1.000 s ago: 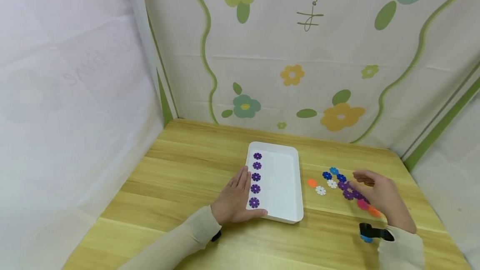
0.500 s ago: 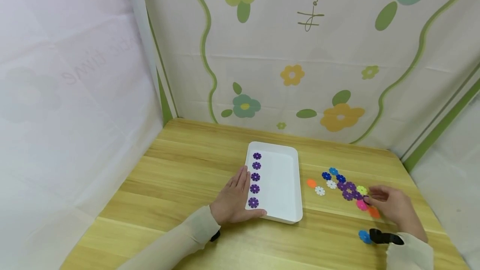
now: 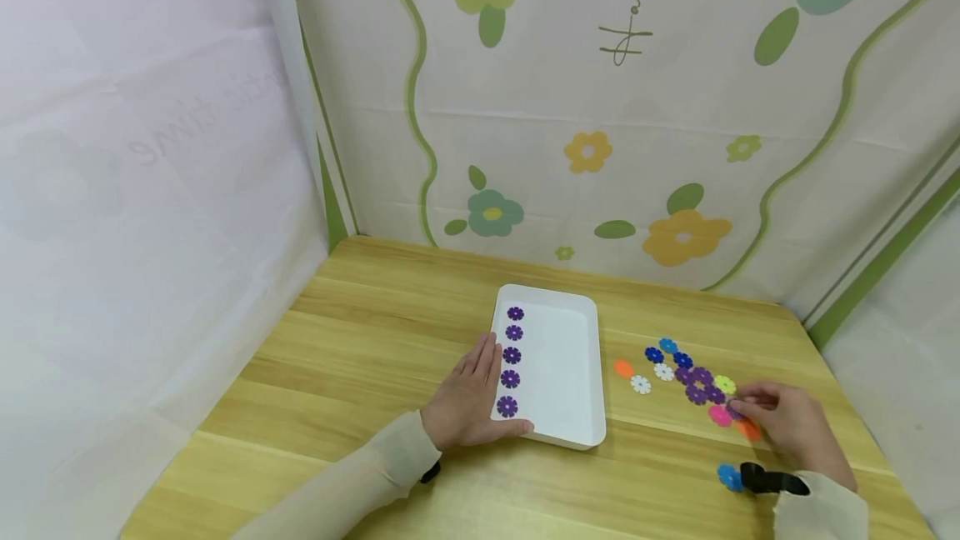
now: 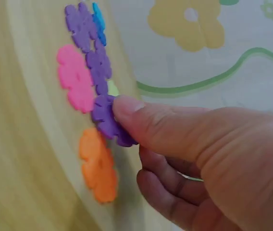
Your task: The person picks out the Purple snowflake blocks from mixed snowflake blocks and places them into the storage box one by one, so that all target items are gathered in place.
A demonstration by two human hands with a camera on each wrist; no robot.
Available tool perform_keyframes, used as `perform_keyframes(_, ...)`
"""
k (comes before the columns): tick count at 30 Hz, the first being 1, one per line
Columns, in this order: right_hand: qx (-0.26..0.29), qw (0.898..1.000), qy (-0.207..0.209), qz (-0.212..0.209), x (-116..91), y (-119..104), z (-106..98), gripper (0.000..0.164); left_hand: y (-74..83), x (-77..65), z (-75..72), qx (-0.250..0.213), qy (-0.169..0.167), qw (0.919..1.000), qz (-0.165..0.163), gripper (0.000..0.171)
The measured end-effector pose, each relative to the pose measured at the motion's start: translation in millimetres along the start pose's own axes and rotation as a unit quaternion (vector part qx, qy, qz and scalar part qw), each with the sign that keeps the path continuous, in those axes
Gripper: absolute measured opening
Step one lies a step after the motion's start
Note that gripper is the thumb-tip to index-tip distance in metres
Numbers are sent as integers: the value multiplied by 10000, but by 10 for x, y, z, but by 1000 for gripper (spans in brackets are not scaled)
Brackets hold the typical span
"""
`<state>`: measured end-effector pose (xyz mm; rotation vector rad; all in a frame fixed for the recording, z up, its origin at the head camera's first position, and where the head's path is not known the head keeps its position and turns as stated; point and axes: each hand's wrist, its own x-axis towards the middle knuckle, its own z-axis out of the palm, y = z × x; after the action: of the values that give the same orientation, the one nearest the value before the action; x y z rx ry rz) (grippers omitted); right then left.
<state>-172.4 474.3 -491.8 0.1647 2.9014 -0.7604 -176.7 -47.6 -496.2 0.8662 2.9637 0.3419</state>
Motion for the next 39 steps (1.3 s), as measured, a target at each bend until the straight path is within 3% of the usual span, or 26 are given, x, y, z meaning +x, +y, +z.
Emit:
perform_keyframes(4, -180, 9996, -31, -219, -19, -143, -69, 35, -6, -3, 6, -11, -13, 10000, -25, 126)
perform_keyframes(7, -223, 9990, 37, -395, -28, -310, -94, 35, -8, 0, 8, 26, -5, 10000, -21, 127)
perform_keyframes(11, -222, 9967, 272, -726, -15, -584, -67, 37, -6, 9, 5, 79, -3, 10000, 40, 126)
perform_keyframes(16, 76, 9900, 352, -1364, 93, -990, -12, 27, -8, 15, 8, 30, 58, 10000, 67, 125)
perform_keyframes(22, 331, 9803, -18, -1949, 358, -1467, 20, 18, -11, 5, 28, 141, 100, 9998, 59, 126)
perform_keyframes(27, 89, 9727, -388, -2287, 630, -1840, 52, 14, -17, 7, 39, 178, 100, 9998, 54, 126)
perform_keyframes(34, -228, 9683, -894, -2323, 1002, -2302, 104, 13, 22, -17, -82, 159, -46, 9999, 10, 125)
perform_keyframes(39, -497, 9639, -1195, -2327, 1212, -2503, 239, 14, 51, -37, -152, 134, -151, 9998, -39, 125)
